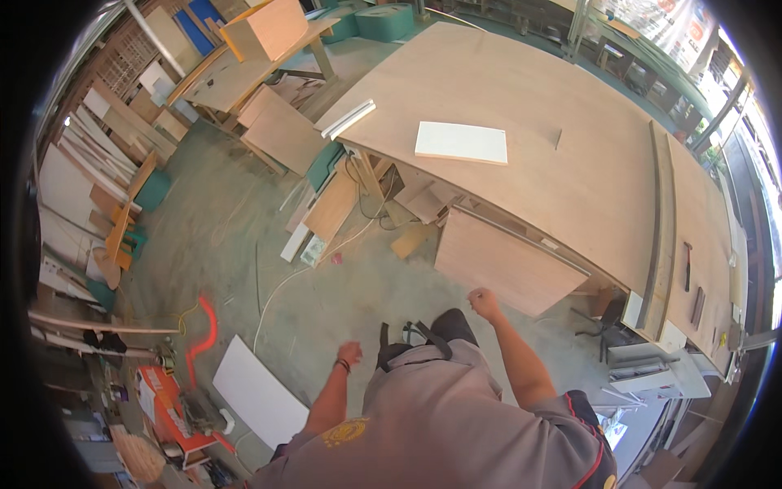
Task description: The person measures a large plywood board with a tape measure, aligns a wooden guide, and hammers a nail into the guide before positioning a white panel on top of the stack.
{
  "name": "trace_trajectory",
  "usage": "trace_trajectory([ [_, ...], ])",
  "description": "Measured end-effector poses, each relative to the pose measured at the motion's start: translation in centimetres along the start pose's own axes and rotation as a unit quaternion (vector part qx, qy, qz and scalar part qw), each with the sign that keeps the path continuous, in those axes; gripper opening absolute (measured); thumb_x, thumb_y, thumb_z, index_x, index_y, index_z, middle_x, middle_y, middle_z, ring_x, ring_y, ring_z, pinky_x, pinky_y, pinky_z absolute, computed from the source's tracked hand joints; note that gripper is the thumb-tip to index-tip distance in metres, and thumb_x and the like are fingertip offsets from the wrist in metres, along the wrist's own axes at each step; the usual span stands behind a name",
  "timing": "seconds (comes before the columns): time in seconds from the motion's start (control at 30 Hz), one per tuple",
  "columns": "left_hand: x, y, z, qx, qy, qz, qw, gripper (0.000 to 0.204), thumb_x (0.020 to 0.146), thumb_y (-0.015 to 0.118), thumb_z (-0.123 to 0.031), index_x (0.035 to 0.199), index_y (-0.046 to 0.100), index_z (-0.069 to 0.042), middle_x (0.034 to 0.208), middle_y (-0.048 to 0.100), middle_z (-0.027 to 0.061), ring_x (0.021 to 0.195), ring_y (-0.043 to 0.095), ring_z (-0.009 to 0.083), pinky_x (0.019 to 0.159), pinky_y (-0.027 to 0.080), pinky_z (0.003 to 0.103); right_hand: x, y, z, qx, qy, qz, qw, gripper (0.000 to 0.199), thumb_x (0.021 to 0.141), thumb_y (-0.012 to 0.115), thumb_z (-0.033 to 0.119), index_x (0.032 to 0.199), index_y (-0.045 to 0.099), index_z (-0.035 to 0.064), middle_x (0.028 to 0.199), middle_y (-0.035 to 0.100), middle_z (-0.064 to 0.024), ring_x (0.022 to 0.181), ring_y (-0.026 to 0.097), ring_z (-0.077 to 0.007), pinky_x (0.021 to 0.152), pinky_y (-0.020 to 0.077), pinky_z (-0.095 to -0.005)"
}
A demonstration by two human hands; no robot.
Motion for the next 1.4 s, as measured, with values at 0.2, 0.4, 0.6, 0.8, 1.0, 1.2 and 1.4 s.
trace_trajectory([
  [0.2,16.8,-23.4,-7.2,-0.189,-0.068,-0.186,0.962,0.033,0.092,0.062,-0.033,0.106,0.07,-0.005,0.086,0.072,0.0091,0.08,0.069,0.0236,0.077,0.055,0.04,10.9,-0.7,10.2,0.069,-0.008,-0.13,0.989,0.02,0.09,0.06,0.016,0.1,0.07,0.0017,0.08,0.069,-0.0072,0.07,0.066,-0.0139,0.057,0.0535,-0.0282],
  [0.4,33.5,-38.8,-18.4,-0.156,0.056,-0.279,0.946,0.048,0.089,0.068,-0.031,0.127,0.058,-0.005,0.113,0.063,0.0169,0.107,0.061,0.0337,0.094,0.049,0.044,24.7,2.2,21.5,0.07,-0.065,-0.119,0.988,0.02,0.091,0.059,0.015,0.102,0.069,0.0012,0.083,0.07,-0.0074,0.073,0.067,-0.0152,0.064,0.0546,-0.0301],
  [0.6,45.5,-51.2,-29.4,0.067,0.076,-0.337,0.936,0.071,0.09,0.069,-0.04,0.146,0.041,-0.007,0.135,0.046,0.0183,0.127,0.046,0.0359,0.104,0.042,0.05,36.9,7.0,36.6,0.006,-0.171,-0.05,0.984,0.029,0.087,0.063,0.026,0.106,0.072,0.0068,0.086,0.072,-0.0168,0.08,0.071,-0.0281,0.073,0.0541,-0.0389],
  [0.8,55.0,-56.6,-34.3,0.213,0.104,-0.3,0.924,0.07,0.09,0.065,-0.053,0.138,0.047,-0.006,0.129,0.05,0.0167,0.121,0.047,0.0364,0.101,0.039,0.054,46.1,8.1,44.9,-0.012,-0.18,-0.005,0.984,0.032,0.089,0.064,0.029,0.104,0.071,0.0017,0.085,0.071,-0.015,0.077,0.068,-0.0271,0.074,0.054,-0.0398],
  [1.0,60.2,-56.1,-35.3,0.11,0.242,-0.252,0.931,0.048,0.095,0.059,-0.049,0.1,0.058,-0.001,0.1,0.061,0.0208,0.092,0.059,0.0403,0.079,0.046,0.052,50.6,9.2,48.3,0.203,-0.011,0.037,0.978,0.026,0.095,0.063,0.027,0.108,0.068,0.005,0.082,0.064,-0.0034,0.075,0.063,-0.0132,0.066,0.0516,-0.0281],
  [1.2,55.8,-55.5,-50.1,-0.154,0.522,0.037,0.838,0.038,0.092,0.065,-0.041,0.105,0.069,-0.005,0.094,0.069,0.0169,0.086,0.067,0.0349,0.076,0.054,0.042,52.5,6.4,52.5,0.542,-0.017,-0.217,0.811,0.026,0.095,0.064,0.025,0.108,0.06,0.0036,0.092,0.062,-0.0077,0.082,0.063,-0.0179,0.074,0.0566,-0.0331],
  [1.4,72.6,-65.7,-69.8,-0.048,0.528,0.021,0.848,0.042,0.094,0.062,-0.043,0.081,0.068,-0.004,0.073,0.068,0.0116,0.073,0.069,0.0268,0.065,0.053,0.038,47.8,0.7,50.1,0.621,0.013,-0.493,0.609,0.014,0.093,0.062,0.02,0.091,0.056,0.0075,0.067,0.052,-0.0032,0.058,0.056,-0.0188,0.056,0.052,-0.0352],
])
Point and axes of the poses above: each hand's wrist, its own x-axis towards the middle knuckle, its own y-axis out of the palm, z = x × y, the point moved 1 cm from there along x, towards the middle knuckle
